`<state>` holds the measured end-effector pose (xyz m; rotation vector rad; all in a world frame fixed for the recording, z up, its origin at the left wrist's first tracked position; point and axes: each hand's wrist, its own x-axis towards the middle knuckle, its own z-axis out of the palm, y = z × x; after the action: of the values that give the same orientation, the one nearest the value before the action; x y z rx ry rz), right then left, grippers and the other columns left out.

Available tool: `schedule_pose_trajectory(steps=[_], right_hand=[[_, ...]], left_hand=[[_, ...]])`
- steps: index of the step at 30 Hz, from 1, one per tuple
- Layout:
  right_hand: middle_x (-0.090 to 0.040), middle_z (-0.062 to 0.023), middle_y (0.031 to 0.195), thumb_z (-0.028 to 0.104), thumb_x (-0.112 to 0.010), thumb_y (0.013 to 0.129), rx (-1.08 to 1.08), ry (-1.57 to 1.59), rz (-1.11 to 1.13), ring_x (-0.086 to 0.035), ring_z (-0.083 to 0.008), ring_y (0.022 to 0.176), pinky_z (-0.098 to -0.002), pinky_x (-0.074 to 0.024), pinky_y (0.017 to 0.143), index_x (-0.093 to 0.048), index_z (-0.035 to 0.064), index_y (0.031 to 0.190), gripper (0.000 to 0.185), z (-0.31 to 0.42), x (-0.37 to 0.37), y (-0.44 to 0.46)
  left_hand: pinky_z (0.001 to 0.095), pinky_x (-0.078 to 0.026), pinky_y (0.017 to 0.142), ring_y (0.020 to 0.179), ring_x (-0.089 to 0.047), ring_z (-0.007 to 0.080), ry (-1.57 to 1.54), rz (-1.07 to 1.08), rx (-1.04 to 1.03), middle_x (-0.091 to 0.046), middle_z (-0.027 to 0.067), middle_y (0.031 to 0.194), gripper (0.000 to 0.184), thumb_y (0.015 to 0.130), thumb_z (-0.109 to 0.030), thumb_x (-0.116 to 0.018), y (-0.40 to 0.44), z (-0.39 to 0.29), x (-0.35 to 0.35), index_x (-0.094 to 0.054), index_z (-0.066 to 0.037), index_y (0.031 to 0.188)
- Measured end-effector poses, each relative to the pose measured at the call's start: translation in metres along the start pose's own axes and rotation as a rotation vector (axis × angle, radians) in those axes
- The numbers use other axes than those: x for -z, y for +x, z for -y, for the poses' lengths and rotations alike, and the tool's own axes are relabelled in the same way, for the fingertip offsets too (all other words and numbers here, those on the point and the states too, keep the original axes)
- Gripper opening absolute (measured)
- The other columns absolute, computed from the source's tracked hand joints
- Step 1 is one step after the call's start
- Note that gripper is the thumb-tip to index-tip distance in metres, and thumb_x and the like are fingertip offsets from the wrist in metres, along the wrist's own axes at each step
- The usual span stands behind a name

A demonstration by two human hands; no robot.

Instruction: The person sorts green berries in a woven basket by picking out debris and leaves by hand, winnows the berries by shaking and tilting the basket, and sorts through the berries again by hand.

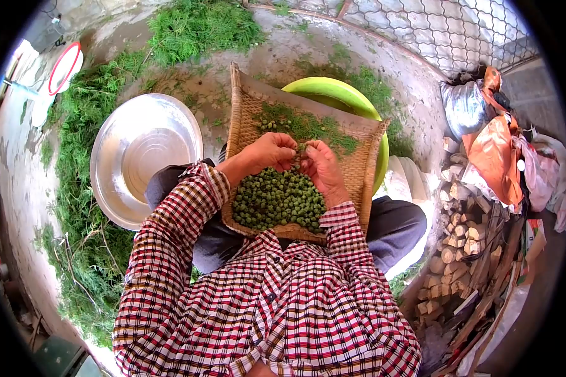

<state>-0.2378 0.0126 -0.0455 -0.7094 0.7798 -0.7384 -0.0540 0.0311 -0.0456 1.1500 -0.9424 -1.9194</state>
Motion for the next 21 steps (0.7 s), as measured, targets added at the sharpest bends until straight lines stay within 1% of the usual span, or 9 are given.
schedule_pose_trajectory(steps=[2, 4, 7, 11, 14, 16, 17, 19, 21], right_hand=[[-0.056, -0.0009, 0.076, 0.011, -0.056, 0.086, 0.029, -0.011, -0.023, -0.052, -0.0075, 0.059, -0.0189, -0.045, 0.053, -0.05, 0.0049, 0.097, 0.014, 0.003, -0.007, -0.002], [-0.055, 0.0007, 0.077, 0.013, -0.059, 0.085, 0.074, -0.244, -0.001, -0.051, -0.0061, 0.058, -0.0181, -0.0441, 0.052, -0.052, 0.0053, 0.098, 0.016, 0.006, -0.011, -0.002], [-0.055, 0.0012, 0.075, 0.012, -0.058, 0.086, 0.094, -0.327, 0.005, -0.05, -0.0055, 0.058, -0.0173, -0.0424, 0.051, -0.054, 0.0048, 0.095, 0.012, 0.005, -0.007, 0.001], [-0.055, 0.0009, 0.073, 0.011, -0.057, 0.086, 0.078, -0.241, -0.033, -0.049, -0.0053, 0.056, -0.0174, -0.0412, 0.05, -0.055, 0.0043, 0.091, 0.009, 0.003, -0.003, 0.001], [-0.055, 0.0006, 0.071, 0.011, -0.056, 0.087, 0.063, -0.191, -0.046, -0.049, -0.0054, 0.056, -0.018, -0.041, 0.05, -0.054, 0.004, 0.091, 0.008, 0.003, -0.003, 0.001], [-0.054, 0.0008, 0.071, 0.011, -0.054, 0.088, 0.098, -0.362, -0.036, -0.048, -0.0052, 0.056, -0.0184, -0.0409, 0.051, -0.054, 0.0035, 0.089, 0.007, 0.005, -0.004, 0.0], [-0.054, 0.0008, 0.071, 0.011, -0.054, 0.088, 0.098, -0.362, -0.035, -0.048, -0.0052, 0.056, -0.0184, -0.0409, 0.051, -0.054, 0.0035, 0.089, 0.007, 0.007, -0.007, 0.0], [-0.052, 0.0009, 0.07, 0.012, -0.052, 0.088, 0.151, -0.586, -0.078, -0.047, -0.0055, 0.056, -0.0189, -0.0404, 0.05, -0.053, 0.003, 0.088, 0.009, 0.01, -0.015, -0.002], [-0.052, 0.0009, 0.07, 0.012, -0.052, 0.089, 0.185, -0.707, -0.08, -0.047, -0.0057, 0.056, -0.0194, -0.0403, 0.051, -0.052, 0.0028, 0.088, 0.009, 0.013, -0.022, -0.006]], left_hand=[[0.0237, -0.049, 0.053, 0.062, -0.059, 0.0116, 0.024, -0.001, -0.008, -0.059, 0.004, 0.075, 0.017, 0.084, -0.013, -0.057, 0.0, 0.0, 0.0, -0.054, -0.001, 0.096], [0.0235, -0.049, 0.053, 0.062, -0.059, 0.0115, 0.057, -0.013, -0.002, -0.059, 0.0036, 0.074, 0.015, 0.084, -0.014, -0.058, 0.0, 0.0, 0.0, -0.056, -0.001, 0.092], [0.0234, -0.049, 0.054, 0.062, -0.059, 0.0116, 0.059, 0.019, 0.006, -0.059, 0.0033, 0.073, 0.014, 0.085, -0.015, -0.058, 0.001, -0.001, 0.0, -0.057, -0.002, 0.09], [0.024, -0.05, 0.055, 0.062, -0.059, 0.0122, 0.014, 0.06, 0.005, -0.059, 0.0031, 0.074, 0.015, 0.084, -0.015, -0.058, 0.001, 0.001, 0.002, -0.056, -0.002, 0.091], [0.0249, -0.05, 0.057, 0.064, -0.059, 0.0125, -0.116, 0.112, -0.018, -0.059, 0.0039, 0.077, 0.016, 0.085, -0.016, -0.058, 0.002, 0.002, 0.003, -0.055, -0.002, 0.092], [0.0262, -0.051, 0.057, 0.065, -0.059, 0.0131, -0.077, 0.124, -0.012, -0.059, 0.0051, 0.079, 0.019, 0.087, -0.02, -0.057, 0.0, 0.0, 0.001, -0.054, -0.003, 0.096], [0.0262, -0.051, 0.057, 0.065, -0.059, 0.0131, -0.077, 0.124, -0.012, -0.059, 0.0051, 0.079, 0.019, 0.087, -0.02, -0.057, -0.001, -0.002, 0.0, -0.054, -0.003, 0.096], [0.029, -0.051, 0.06, 0.066, -0.059, 0.0147, -0.134, 0.117, 0.033, -0.059, 0.0066, 0.081, 0.022, 0.088, -0.023, -0.054, -0.004, -0.004, -0.002, -0.051, -0.003, 0.098], [0.0305, -0.051, 0.061, 0.066, -0.059, 0.0161, -0.171, 0.111, 0.045, -0.058, 0.0073, 0.081, 0.022, 0.089, -0.023, -0.053, -0.001, 0.001, -0.001, -0.05, -0.003, 0.099]])
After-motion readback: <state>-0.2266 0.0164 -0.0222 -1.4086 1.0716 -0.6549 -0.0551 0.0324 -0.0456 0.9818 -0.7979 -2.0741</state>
